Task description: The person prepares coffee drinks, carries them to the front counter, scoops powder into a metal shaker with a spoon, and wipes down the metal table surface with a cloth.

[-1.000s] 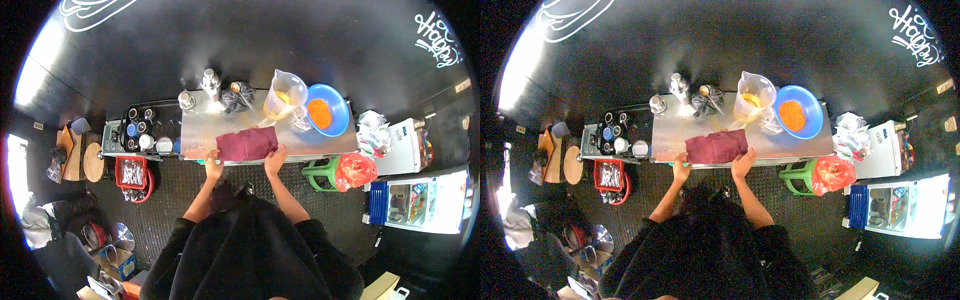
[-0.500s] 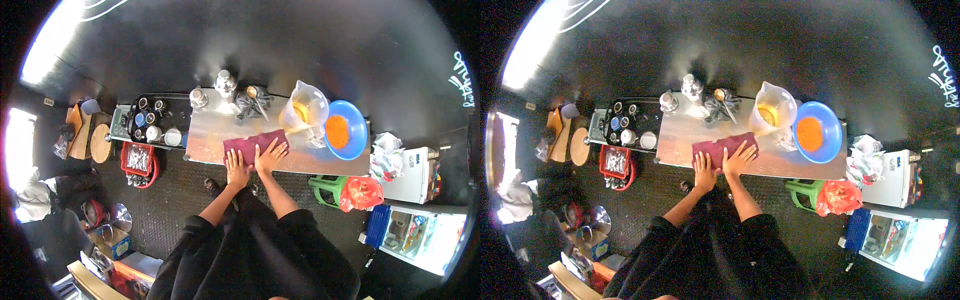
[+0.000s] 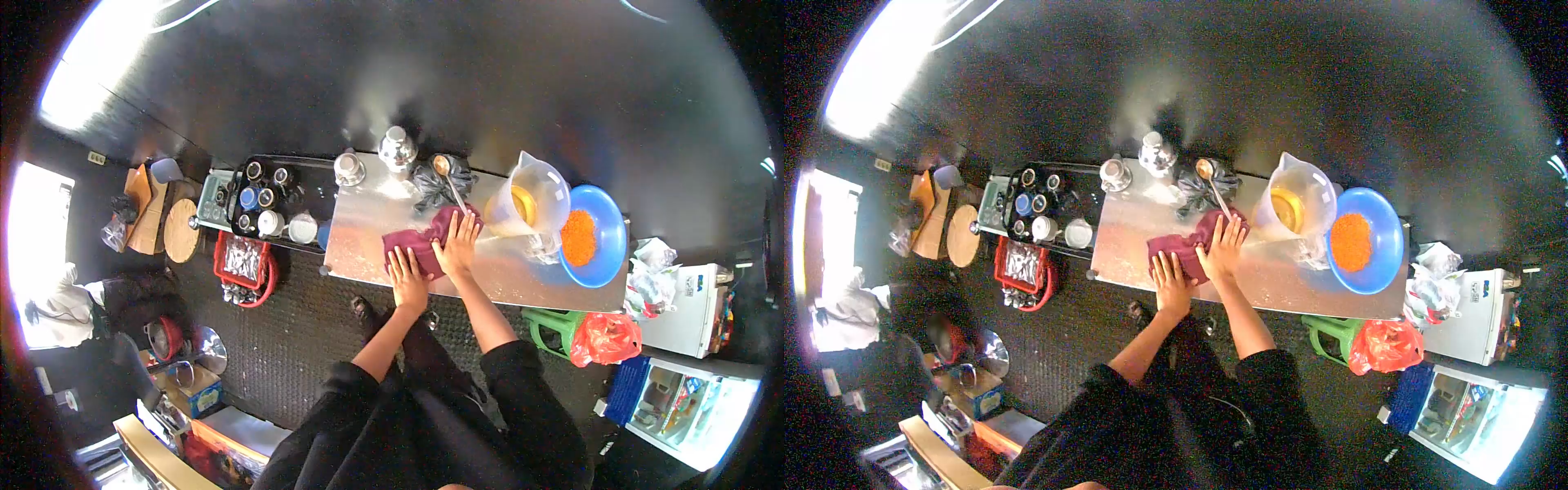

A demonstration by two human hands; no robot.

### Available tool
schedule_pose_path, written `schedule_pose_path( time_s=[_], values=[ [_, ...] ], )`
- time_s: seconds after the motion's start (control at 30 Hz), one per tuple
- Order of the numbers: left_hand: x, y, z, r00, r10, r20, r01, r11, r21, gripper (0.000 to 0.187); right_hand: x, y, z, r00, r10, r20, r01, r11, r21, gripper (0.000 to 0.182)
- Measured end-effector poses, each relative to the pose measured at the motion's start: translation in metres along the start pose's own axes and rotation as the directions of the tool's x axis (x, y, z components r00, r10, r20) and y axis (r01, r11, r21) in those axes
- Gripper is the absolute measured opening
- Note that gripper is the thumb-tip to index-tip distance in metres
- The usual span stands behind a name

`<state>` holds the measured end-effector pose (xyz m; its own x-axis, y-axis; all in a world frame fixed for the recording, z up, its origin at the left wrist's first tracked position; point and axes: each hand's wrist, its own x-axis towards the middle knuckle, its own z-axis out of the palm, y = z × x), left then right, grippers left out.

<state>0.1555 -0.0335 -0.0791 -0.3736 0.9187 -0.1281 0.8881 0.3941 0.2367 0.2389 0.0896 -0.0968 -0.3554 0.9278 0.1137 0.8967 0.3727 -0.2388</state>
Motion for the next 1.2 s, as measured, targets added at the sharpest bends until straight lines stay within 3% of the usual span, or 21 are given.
schedule_pose_path(
  time_s=[0.07,0.17,0.3,0.57,0.63,0.7,0.83,0.87,0.97,1.03,1.1,1.13,1.2],
  values=[
    [0.000,-0.005,0.001,0.999,-0.003,-0.045,0.000,0.999,-0.049,0.088,0.001,-0.005,-0.002,0.996,-0.059,0.074,0.058,0.998,0.007,0.095],
    [0.000,-0.008,0.000,0.997,-0.050,-0.065,0.048,0.999,-0.024,0.089,0.005,-0.014,0.004,0.988,-0.150,0.032,0.150,0.989,0.000,0.094],
    [0.001,-0.020,-0.001,0.996,-0.081,-0.044,0.078,0.995,-0.064,0.090,0.011,-0.028,0.003,0.968,-0.222,0.118,0.221,0.975,0.021,0.092],
    [0.002,-0.038,-0.006,0.993,-0.076,-0.093,0.071,0.996,-0.062,0.086,0.027,-0.055,0.013,0.906,-0.401,0.132,0.394,0.916,0.079,0.092],
    [0.001,-0.041,-0.005,0.995,-0.077,-0.064,0.072,0.994,-0.085,0.085,0.031,-0.059,0.012,0.906,-0.402,0.130,0.393,0.915,0.091,0.093],
    [0.003,-0.044,-0.008,0.995,-0.062,-0.074,0.058,0.997,-0.057,0.084,0.037,-0.063,0.012,0.954,-0.289,0.081,0.260,0.930,0.258,0.091],
    [0.020,-0.051,-0.013,1.000,-0.019,-0.020,0.020,0.999,0.039,0.083,0.054,-0.081,0.037,0.979,-0.136,-0.154,0.161,0.973,0.163,0.091],
    [0.024,-0.054,-0.012,1.000,-0.001,-0.030,0.002,0.999,0.048,0.083,0.057,-0.085,0.038,0.990,-0.115,-0.076,0.123,0.986,0.110,0.095],
    [0.030,-0.059,-0.009,1.000,-0.004,-0.023,0.005,0.999,0.032,0.082,0.061,-0.093,0.028,0.980,-0.176,-0.096,0.185,0.978,0.098,0.097],
    [0.025,-0.066,-0.020,0.999,0.018,-0.035,-0.020,0.999,-0.042,0.076,0.063,-0.092,0.030,0.977,-0.203,-0.062,0.208,0.973,0.098,0.096],
    [0.024,-0.079,-0.032,0.996,0.081,-0.046,-0.093,0.902,-0.421,0.068,0.067,-0.091,0.028,0.943,-0.333,-0.030,0.334,0.936,0.112,0.092],
    [0.020,-0.087,-0.041,0.989,0.075,-0.127,-0.130,0.850,-0.510,0.060,0.069,-0.093,0.025,0.938,-0.346,0.026,0.337,0.927,0.164,0.091],
    [0.002,-0.106,-0.057,0.979,0.066,-0.191,-0.158,0.837,-0.524,0.053,0.071,-0.094,0.021,0.908,-0.416,0.053,0.392,0.886,0.249,0.090]
  ],
)
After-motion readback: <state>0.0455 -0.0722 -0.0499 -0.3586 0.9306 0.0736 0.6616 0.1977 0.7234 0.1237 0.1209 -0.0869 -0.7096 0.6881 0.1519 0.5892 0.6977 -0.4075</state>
